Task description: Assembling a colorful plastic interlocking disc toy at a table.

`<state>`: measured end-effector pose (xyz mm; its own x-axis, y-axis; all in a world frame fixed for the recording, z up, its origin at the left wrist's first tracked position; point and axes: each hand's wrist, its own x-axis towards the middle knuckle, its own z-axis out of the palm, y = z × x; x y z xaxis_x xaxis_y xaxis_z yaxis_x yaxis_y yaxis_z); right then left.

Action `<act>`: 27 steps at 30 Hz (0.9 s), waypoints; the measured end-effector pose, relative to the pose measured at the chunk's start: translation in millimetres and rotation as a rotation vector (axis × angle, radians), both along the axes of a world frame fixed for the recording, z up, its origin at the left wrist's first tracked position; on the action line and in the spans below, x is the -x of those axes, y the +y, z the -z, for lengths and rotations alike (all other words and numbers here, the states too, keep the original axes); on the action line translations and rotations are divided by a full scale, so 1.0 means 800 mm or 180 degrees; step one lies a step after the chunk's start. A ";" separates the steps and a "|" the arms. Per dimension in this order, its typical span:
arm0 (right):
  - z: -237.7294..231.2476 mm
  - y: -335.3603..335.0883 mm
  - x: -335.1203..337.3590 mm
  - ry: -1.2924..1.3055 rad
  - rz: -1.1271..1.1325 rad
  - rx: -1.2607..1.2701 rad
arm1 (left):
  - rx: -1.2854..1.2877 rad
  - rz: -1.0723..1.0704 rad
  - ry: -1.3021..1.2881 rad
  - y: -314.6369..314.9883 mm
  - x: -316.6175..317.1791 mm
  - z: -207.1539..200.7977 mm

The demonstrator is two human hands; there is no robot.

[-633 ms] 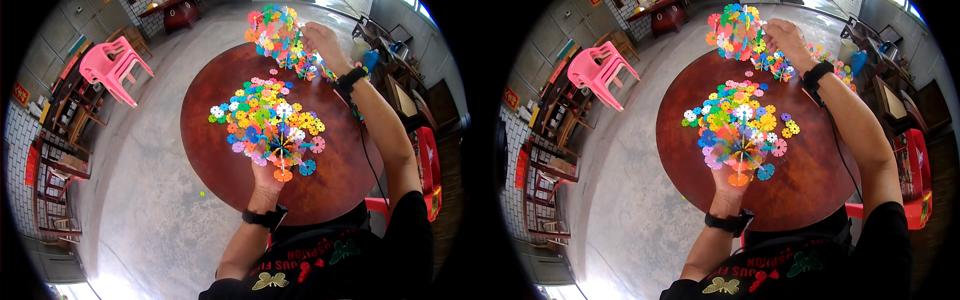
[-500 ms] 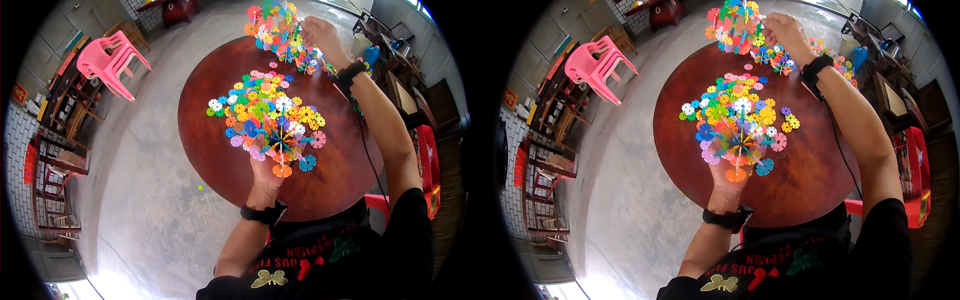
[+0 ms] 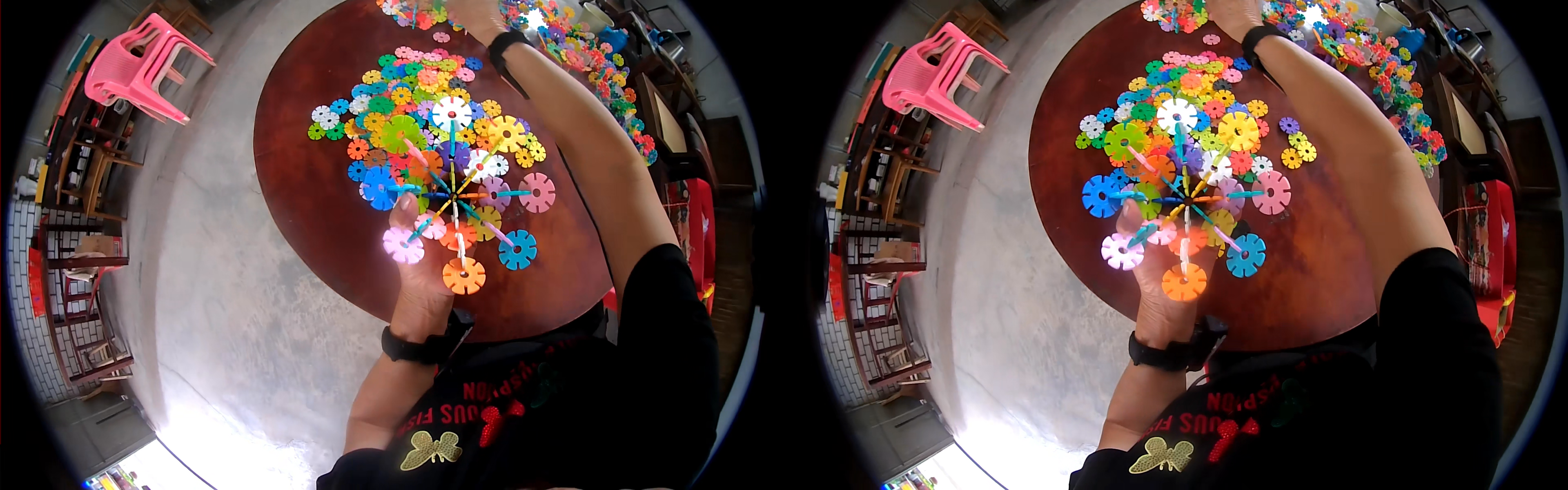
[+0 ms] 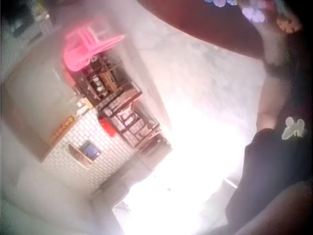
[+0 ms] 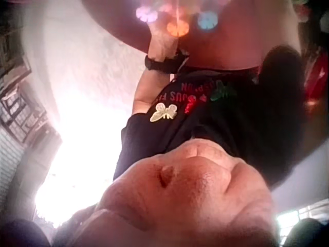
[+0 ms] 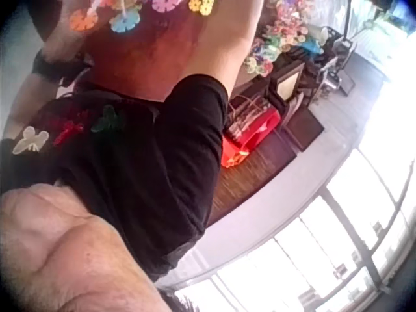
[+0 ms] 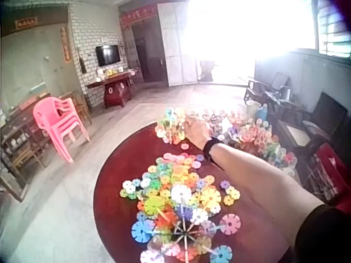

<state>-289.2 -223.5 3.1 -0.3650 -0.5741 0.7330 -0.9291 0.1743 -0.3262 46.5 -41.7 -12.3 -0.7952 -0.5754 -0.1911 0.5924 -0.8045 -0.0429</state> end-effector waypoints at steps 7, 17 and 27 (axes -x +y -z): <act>0.064 -0.038 0.026 0.0327 0.0552 0.0092 | 0.0145 -0.0260 -0.0638 0.011 0.005 -0.010; 0.062 -0.012 -0.026 -0.0576 -0.0015 -0.0031 | 0.0509 -0.0317 0.0071 0.000 0.002 -0.029; 0.052 0.000 -0.022 -0.0965 0.0074 -0.0415 | 0.0417 -0.0267 0.0113 0.000 0.002 -0.026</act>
<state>-271.5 -223.7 -38.6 -0.5694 -0.6448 0.5099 -0.7885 0.2528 -0.5607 45.2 -41.6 8.8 -0.7483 -0.6582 -0.0828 0.6577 -0.7524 0.0371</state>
